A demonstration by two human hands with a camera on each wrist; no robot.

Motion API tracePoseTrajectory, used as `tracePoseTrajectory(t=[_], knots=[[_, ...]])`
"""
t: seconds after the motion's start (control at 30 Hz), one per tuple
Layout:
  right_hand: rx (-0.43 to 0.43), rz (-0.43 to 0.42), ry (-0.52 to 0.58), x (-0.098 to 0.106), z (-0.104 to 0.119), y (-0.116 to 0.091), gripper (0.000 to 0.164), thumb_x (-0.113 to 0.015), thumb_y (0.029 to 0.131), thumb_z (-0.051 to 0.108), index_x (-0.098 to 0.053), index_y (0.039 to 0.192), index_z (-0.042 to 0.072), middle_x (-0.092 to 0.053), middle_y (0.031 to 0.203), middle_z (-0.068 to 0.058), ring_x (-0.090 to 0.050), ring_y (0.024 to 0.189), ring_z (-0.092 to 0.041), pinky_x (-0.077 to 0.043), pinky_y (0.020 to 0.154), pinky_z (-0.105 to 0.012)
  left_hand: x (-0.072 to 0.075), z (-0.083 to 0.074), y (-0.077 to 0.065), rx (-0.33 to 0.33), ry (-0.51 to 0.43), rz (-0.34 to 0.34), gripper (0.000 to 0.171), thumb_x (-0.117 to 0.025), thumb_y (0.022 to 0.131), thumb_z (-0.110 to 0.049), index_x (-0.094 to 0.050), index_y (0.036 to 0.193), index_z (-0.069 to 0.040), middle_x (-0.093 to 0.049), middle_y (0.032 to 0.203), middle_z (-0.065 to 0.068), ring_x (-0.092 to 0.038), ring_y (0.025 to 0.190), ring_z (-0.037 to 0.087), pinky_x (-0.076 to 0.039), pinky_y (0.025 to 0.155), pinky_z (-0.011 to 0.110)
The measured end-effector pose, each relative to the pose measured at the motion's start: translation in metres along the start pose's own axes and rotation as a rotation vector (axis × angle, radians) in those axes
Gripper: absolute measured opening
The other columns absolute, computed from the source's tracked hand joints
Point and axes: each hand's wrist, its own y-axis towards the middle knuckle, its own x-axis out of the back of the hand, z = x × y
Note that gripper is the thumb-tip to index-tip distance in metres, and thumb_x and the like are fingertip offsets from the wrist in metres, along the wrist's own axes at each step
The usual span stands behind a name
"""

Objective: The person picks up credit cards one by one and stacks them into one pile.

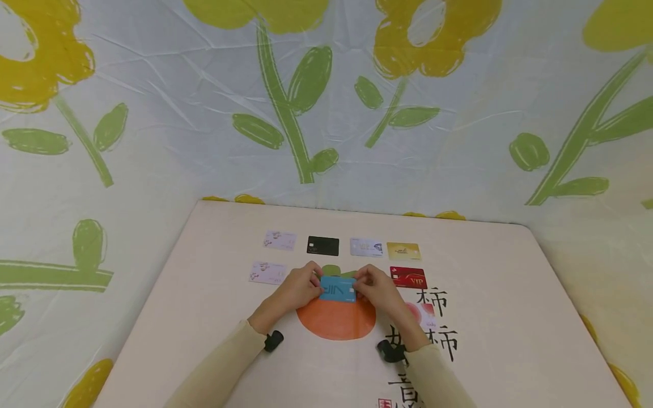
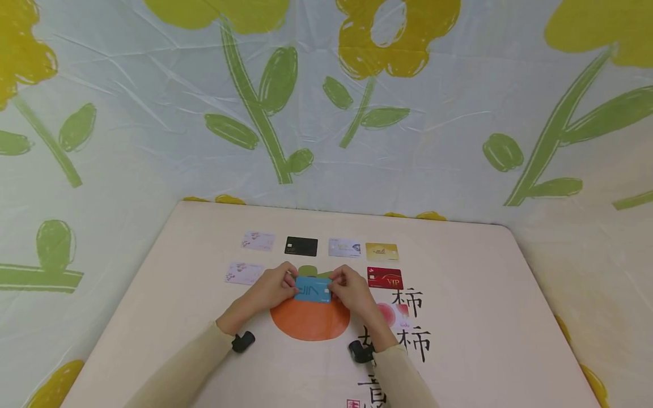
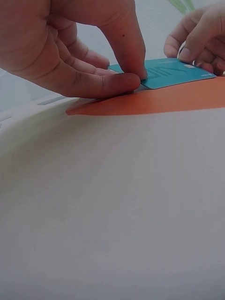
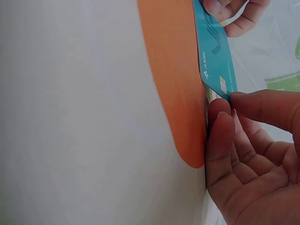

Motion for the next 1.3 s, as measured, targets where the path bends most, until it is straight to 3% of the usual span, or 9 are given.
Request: tracePoseTrajectory(t=[0.4,0.83,1.03,1.3], knots=[[-0.014,-0.006,-0.017,0.001,0.000,-0.001,0.018,-0.068,0.094,0.006,-0.062,0.111,0.003,-0.061,0.091,-0.007,-0.061,0.075,-0.025,-0.056,0.071,-0.034,0.002,0.001,-0.001,0.029,-0.017,-0.017,0.035,-0.074,0.090,-0.010,-0.057,0.120,-0.004,-0.066,0.103,0.006,-0.063,0.097,0.022,-0.054,0.085,0.039],[-0.009,-0.005,0.001,0.000,0.000,-0.002,0.020,-0.068,0.094,0.007,-0.061,0.112,0.003,-0.062,0.092,-0.007,-0.061,0.077,-0.025,-0.056,0.072,-0.035,0.002,0.001,-0.003,0.039,-0.014,-0.016,0.037,-0.075,0.090,-0.010,-0.057,0.122,-0.003,-0.065,0.103,0.006,-0.063,0.094,0.021,-0.054,0.083,0.037],[-0.001,-0.009,-0.002,-0.001,0.003,-0.007,0.020,-0.067,0.095,0.009,-0.062,0.113,0.003,-0.062,0.091,-0.007,-0.061,0.079,-0.025,-0.056,0.073,-0.035,0.004,-0.001,-0.009,0.045,-0.030,-0.022,0.036,-0.074,0.091,-0.012,-0.058,0.123,-0.005,-0.065,0.102,0.004,-0.063,0.091,0.019,-0.054,0.080,0.035],[0.025,-0.018,0.011,-0.002,0.008,-0.012,0.021,-0.067,0.095,0.010,-0.062,0.114,0.004,-0.063,0.093,-0.005,-0.063,0.082,-0.025,-0.056,0.074,-0.034,0.015,0.003,-0.026,0.024,-0.042,-0.080,0.034,-0.072,0.091,-0.015,-0.060,0.120,-0.005,-0.066,0.101,0.006,-0.062,0.088,0.019,-0.054,0.075,0.034]])
